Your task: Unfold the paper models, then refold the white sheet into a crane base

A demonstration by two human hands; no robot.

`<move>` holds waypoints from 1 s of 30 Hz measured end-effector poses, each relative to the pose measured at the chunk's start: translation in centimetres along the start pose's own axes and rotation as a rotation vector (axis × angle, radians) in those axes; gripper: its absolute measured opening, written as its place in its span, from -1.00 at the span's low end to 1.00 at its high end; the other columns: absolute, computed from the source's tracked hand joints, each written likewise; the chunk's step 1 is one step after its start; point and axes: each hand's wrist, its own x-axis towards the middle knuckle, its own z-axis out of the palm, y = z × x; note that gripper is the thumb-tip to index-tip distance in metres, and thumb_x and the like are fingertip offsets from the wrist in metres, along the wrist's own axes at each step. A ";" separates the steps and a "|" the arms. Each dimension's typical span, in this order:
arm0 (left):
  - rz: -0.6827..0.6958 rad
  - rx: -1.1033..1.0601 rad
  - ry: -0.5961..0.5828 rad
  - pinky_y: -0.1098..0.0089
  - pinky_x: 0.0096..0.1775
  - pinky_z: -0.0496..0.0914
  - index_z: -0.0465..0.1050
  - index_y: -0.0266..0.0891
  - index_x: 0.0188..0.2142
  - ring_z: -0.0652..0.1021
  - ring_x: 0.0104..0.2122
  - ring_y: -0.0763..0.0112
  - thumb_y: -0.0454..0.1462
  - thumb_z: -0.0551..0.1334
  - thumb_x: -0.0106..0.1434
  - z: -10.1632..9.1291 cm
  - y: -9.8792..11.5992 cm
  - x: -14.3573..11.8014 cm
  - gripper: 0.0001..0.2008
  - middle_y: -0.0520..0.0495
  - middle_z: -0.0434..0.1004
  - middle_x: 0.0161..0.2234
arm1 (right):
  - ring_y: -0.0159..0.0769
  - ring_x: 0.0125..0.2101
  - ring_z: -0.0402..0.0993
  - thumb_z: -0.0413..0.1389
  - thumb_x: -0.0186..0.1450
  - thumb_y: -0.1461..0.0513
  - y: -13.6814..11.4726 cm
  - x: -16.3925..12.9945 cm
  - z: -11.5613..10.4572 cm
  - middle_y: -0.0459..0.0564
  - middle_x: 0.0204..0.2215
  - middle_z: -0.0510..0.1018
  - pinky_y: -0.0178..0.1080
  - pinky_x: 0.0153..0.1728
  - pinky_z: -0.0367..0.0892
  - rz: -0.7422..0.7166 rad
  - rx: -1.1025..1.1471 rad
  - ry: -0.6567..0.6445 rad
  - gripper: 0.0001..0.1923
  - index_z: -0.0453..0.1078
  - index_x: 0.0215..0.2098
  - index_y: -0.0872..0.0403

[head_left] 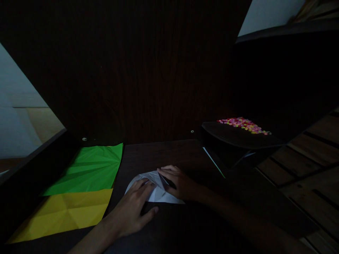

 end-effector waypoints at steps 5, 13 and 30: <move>0.073 -0.026 0.041 0.08 0.07 0.42 0.28 -0.19 0.20 0.43 0.10 0.09 -0.31 0.23 0.26 0.3 -0.3 0.0 -0.49 -0.21 0.43 0.12 | -0.09 0.23 0.15 0.11 0.24 0.30 0.4 -0.1 -0.5 0.20 0.23 0.26 0.01 0.19 0.15 0.087 -0.012 -0.095 -0.25 0.01 0.37 0.06; 0.141 -0.181 0.098 0.21 0.08 0.45 0.24 -0.12 0.22 0.48 0.08 0.25 -0.49 0.02 0.32 0.1 -0.3 0.1 -0.49 -0.16 0.46 0.09 | -0.14 0.23 0.13 0.03 0.26 0.37 0.4 0.2 -1.2 0.15 0.24 0.27 -0.02 0.21 0.13 0.095 -0.011 -0.102 -0.31 0.05 0.35 0.04; 0.159 0.168 0.321 0.13 -0.11 0.38 0.37 -0.23 -0.12 0.52 -0.20 0.18 -0.36 0.18 0.31 -0.4 -0.3 0.1 -0.85 -0.13 0.56 -0.21 | -0.18 0.24 0.13 -0.04 0.15 0.48 1.1 0.3 -1.1 0.11 0.24 0.30 -0.01 0.19 0.13 0.090 -0.063 -0.103 -0.21 0.07 0.34 0.05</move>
